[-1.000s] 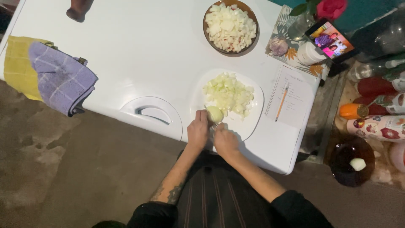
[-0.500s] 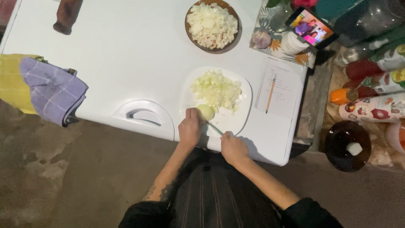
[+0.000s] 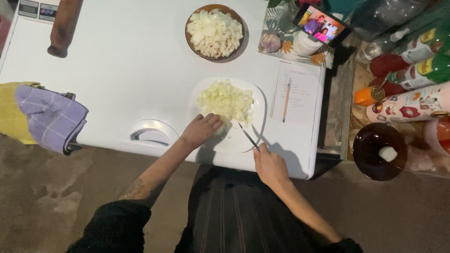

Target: The person is chopping an onion into small pieces on a plate.

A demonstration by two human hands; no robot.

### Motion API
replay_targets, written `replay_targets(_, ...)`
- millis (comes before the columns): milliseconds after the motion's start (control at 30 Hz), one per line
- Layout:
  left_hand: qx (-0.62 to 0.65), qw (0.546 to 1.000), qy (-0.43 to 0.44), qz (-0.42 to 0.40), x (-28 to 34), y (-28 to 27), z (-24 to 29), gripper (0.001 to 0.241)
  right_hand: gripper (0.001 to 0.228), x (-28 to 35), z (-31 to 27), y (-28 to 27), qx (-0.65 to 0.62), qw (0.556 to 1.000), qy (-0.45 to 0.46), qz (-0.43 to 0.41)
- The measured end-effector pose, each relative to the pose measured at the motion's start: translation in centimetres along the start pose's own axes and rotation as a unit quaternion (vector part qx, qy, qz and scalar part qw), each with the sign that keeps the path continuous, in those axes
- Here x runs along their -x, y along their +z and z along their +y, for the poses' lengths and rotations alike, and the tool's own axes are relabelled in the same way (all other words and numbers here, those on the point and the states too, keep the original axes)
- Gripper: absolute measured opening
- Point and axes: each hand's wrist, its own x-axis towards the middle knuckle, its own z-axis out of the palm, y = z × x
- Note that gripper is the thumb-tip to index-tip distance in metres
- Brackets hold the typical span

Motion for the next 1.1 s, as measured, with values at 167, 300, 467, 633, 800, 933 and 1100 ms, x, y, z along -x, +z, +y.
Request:
replay_targets(167,-0.005,0.992,-0.122,-0.042,0.4,0.8,1.5,0.050,0.032,0.3,0.7,0.4,-0.040,0.999,0.001,0.021)
replay_targets(300,0.097,0.971,-0.218,0.012,0.2,1.6,3.7,0.062,0.030,-0.5,0.6,2.5,-0.072,0.996,-0.030,0.031)
replay_targets(467,0.103,0.939,-0.320,0.073,-0.1,1.7,6.3,0.062,0.029,-2.8,-2.4,4.2,-0.106,0.992,-0.048,-0.046)
replay_targets(633,0.103,0.930,-0.341,0.088,-0.6,2.4,6.8,0.060,0.030,-4.7,-2.9,6.2,-0.078,0.993,-0.077,-0.045)
replay_targets(800,0.136,0.920,-0.344,0.130,-0.5,5.1,6.7,0.059,0.032,-7.1,-2.7,8.7,-0.029,0.995,-0.077,-0.056)
replay_targets(933,0.138,0.913,-0.359,0.134,-0.7,5.0,6.8,0.063,0.033,-7.2,-1.9,9.9,0.008,0.994,-0.093,-0.049)
replay_targets(1100,0.135,0.906,-0.374,0.144,-0.9,5.3,7.3,0.066,0.034,-4.9,-0.2,7.6,0.066,0.992,-0.092,-0.060)
